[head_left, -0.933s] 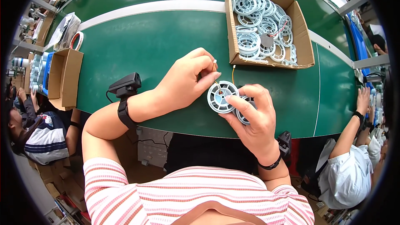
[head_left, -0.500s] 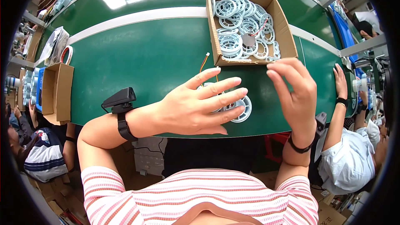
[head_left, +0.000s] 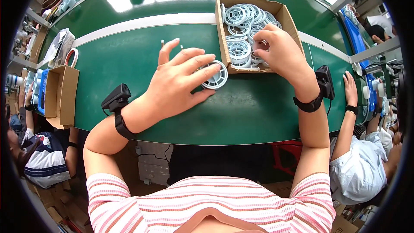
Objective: Assembling white plastic rings into circular black electronic component bases on a factory production line.
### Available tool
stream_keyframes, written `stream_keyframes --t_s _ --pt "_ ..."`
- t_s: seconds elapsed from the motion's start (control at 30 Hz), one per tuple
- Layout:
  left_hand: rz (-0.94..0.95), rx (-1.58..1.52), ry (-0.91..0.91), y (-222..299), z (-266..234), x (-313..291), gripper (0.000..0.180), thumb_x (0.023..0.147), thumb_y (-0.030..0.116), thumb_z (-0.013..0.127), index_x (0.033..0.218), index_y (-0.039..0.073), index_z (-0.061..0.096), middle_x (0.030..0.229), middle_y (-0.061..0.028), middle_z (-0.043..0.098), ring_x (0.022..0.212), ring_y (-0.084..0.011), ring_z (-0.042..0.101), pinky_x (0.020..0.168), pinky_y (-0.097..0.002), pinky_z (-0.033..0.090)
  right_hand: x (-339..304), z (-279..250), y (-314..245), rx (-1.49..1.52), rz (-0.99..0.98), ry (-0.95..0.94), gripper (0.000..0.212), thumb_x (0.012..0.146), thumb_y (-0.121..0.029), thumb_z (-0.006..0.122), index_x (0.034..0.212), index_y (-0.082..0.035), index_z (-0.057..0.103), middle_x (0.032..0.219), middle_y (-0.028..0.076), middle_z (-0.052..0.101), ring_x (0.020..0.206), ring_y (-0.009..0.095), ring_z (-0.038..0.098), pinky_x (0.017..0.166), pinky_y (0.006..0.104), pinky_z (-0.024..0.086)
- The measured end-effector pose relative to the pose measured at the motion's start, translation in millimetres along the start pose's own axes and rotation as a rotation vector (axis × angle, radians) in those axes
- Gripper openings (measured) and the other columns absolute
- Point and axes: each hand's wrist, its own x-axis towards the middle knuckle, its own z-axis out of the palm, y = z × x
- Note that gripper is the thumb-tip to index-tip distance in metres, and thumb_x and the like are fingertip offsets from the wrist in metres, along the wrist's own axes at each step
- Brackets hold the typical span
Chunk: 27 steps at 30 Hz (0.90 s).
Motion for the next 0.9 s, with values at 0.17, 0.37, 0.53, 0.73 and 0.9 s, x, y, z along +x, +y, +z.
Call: stream_keyframes --t_s 0.17,0.37,0.53,0.73,0.9 --pt "0.004 -0.008 -0.011 4 -3 5 0.054 0.075 0.031 0.087 0.120 0.011 0.068 0.119 -0.0054 0.068 0.115 -0.0219 0.063 0.110 -0.0521 0.038 -6 -21 -3 0.115 0.018 0.123 0.026 0.088 0.001 0.073 0.114 0.002 0.070 0.092 0.008 0.066 0.084 0.016 0.067 0.079 0.0276 0.054" --pt "0.080 -0.294 -0.159 40 -7 7 0.065 0.077 0.029 0.090 0.129 0.004 0.061 0.121 -0.0102 0.067 0.115 -0.0249 0.064 0.105 -0.0432 0.045 -28 -40 -23 0.532 0.091 0.268 0.022 0.093 0.004 0.069 0.115 0.002 0.070 0.096 0.004 0.067 0.086 0.010 0.063 0.078 0.0230 0.051" --pt "-0.024 -0.447 0.174 50 -16 17 0.062 0.079 0.019 0.090 0.131 0.003 0.061 0.120 -0.0111 0.066 0.107 -0.0224 0.066 0.092 -0.0317 0.051 -70 -34 -62 0.833 0.025 0.279 0.023 0.092 0.007 0.072 0.115 0.006 0.068 0.099 0.006 0.068 0.089 0.010 0.064 0.080 0.0217 0.051" --pt "-0.283 -1.034 0.062 44 -11 23 0.039 0.087 0.005 0.084 0.120 0.001 0.065 0.119 -0.0108 0.066 0.097 -0.0129 0.064 0.080 -0.0242 0.051 -89 -8 -87 1.086 -0.101 0.316 0.022 0.092 0.006 0.072 0.114 0.006 0.069 0.100 0.008 0.068 0.087 0.012 0.064 0.080 0.0237 0.051" --pt "-0.323 -1.315 0.168 34 -4 19 0.026 0.089 0.001 0.080 0.111 0.001 0.065 0.121 -0.0128 0.066 0.094 -0.0107 0.064 0.079 -0.0233 0.050 -96 -21 -83 0.651 -0.088 0.174 0.014 0.091 0.004 0.073 0.106 0.003 0.074 0.105 0.011 0.068 0.088 0.015 0.065 0.078 0.0259 0.051"
